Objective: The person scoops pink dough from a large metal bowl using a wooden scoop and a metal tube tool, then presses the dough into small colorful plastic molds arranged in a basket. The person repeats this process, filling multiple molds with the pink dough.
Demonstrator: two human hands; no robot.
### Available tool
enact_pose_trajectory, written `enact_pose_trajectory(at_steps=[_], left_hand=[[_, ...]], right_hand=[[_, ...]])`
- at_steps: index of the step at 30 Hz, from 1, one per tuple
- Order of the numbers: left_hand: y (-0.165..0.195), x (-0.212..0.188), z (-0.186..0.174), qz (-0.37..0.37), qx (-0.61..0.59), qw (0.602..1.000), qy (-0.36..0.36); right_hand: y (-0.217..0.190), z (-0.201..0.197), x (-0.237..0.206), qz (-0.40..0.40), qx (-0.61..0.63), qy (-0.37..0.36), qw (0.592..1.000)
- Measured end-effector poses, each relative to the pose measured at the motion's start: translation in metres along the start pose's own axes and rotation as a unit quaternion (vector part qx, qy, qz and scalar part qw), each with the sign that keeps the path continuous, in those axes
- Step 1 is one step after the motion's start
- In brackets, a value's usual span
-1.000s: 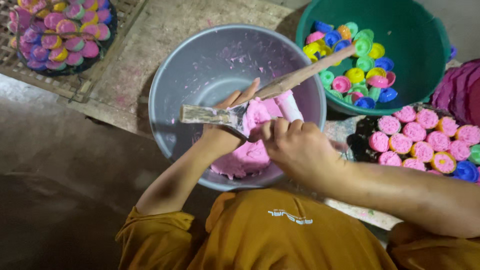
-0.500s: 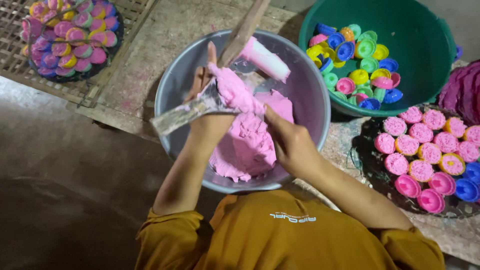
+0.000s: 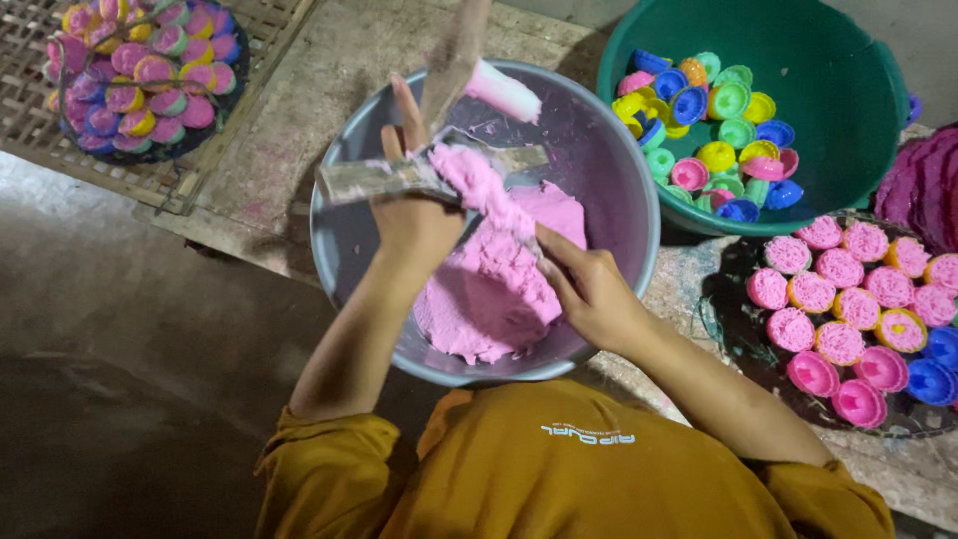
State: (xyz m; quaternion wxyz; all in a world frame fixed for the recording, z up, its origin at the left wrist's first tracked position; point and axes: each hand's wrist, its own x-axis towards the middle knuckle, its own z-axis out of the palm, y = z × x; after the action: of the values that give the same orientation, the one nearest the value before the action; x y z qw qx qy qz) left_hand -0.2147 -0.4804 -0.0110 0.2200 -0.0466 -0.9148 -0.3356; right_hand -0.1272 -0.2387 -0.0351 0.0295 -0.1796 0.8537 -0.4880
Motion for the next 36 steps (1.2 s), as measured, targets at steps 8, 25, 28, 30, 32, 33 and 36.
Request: enact_pose_trajectory(at_steps=[8,25,28,30,32,33,36], left_hand=[[-0.058,0.023,0.000,-0.148,-0.396,0.905,-0.043],[0.231,-0.124,0.128,0.042,-0.430,0.712,-0.554],[0.281,-0.132,0.134,0.136,-0.355,0.767,-0.517],[0.313,-0.140,0.140,0.179,-0.316,0.787,-0.499],[0.342,-0.152,0.150,0.217,-0.282,0.799,-0.485],[0.356,-0.158,0.157,0.230,-0.267,0.805,-0.478],[0.383,-0.165,0.181,0.226,-0.258,0.804,-0.486]], right_hand=[[0.005,-0.010,-0.007,0.199,0.286,-0.255,0.902],[0.001,-0.252,-0.212,-0.100,0.177,0.159,0.966],[-0.003,-0.287,-0.249,-0.130,-0.019,0.075,0.989],[0.000,-0.306,-0.256,-0.439,-0.313,0.110,0.835],[0.004,-0.315,-0.260,-0.433,-0.276,0.121,0.849],[0.008,-0.319,-0.264,-0.430,-0.257,0.125,0.857],[0.024,-0.323,-0.293,-0.273,-0.204,0.139,0.930]])
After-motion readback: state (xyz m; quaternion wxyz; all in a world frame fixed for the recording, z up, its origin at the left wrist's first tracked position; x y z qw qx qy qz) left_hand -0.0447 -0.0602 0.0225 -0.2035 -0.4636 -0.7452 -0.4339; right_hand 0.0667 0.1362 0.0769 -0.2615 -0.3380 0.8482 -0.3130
